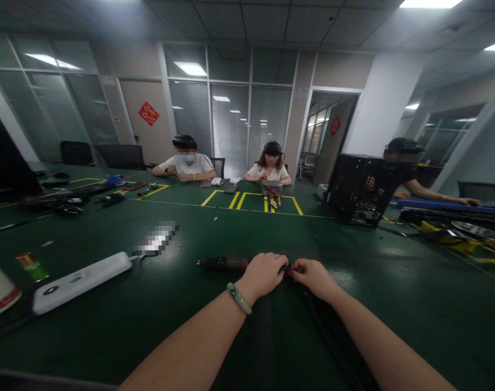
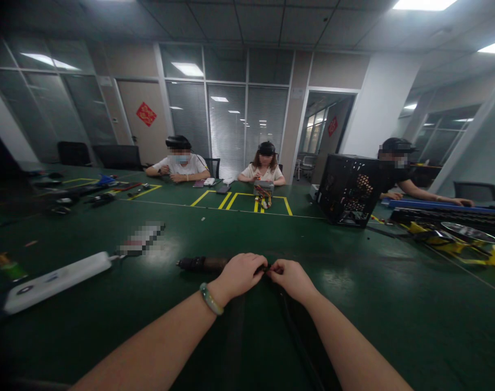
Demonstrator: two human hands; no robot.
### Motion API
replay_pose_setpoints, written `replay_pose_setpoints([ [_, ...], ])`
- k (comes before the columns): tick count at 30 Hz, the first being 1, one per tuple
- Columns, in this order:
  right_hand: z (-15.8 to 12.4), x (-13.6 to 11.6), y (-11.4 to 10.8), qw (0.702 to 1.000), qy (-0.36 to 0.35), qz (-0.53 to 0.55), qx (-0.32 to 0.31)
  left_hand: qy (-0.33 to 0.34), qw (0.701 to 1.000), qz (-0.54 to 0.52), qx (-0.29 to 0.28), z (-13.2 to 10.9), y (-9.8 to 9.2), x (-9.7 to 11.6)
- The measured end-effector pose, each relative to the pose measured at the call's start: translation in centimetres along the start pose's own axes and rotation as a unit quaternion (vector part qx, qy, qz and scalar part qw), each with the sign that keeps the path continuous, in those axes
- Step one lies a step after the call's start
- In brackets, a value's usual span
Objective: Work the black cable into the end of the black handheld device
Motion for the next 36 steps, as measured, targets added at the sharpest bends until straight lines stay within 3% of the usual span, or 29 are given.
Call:
replay_pose_setpoints([
  [25, 0.6, 1.1, 0.7, 1.000, -0.006, 0.012, 0.002, 0.000, 1.000, 0.010, -0.008, 0.1, 0.2, -0.1],
  [36, 0.4, 0.4, 0.4, 1.000, -0.013, 0.005, 0.005, -0.008, 1.000, 0.026, -0.016, 0.1, 0.4, -0.2],
])
Point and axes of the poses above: each hand's wrist, its own z-axis towards the middle knuckle, its own y-axis out of the palm, x = y × z, the point moved 10 cm from there along z, towards the middle knuckle, and after that the axes turned 5 degrees about -z, right-handed, at the moved point
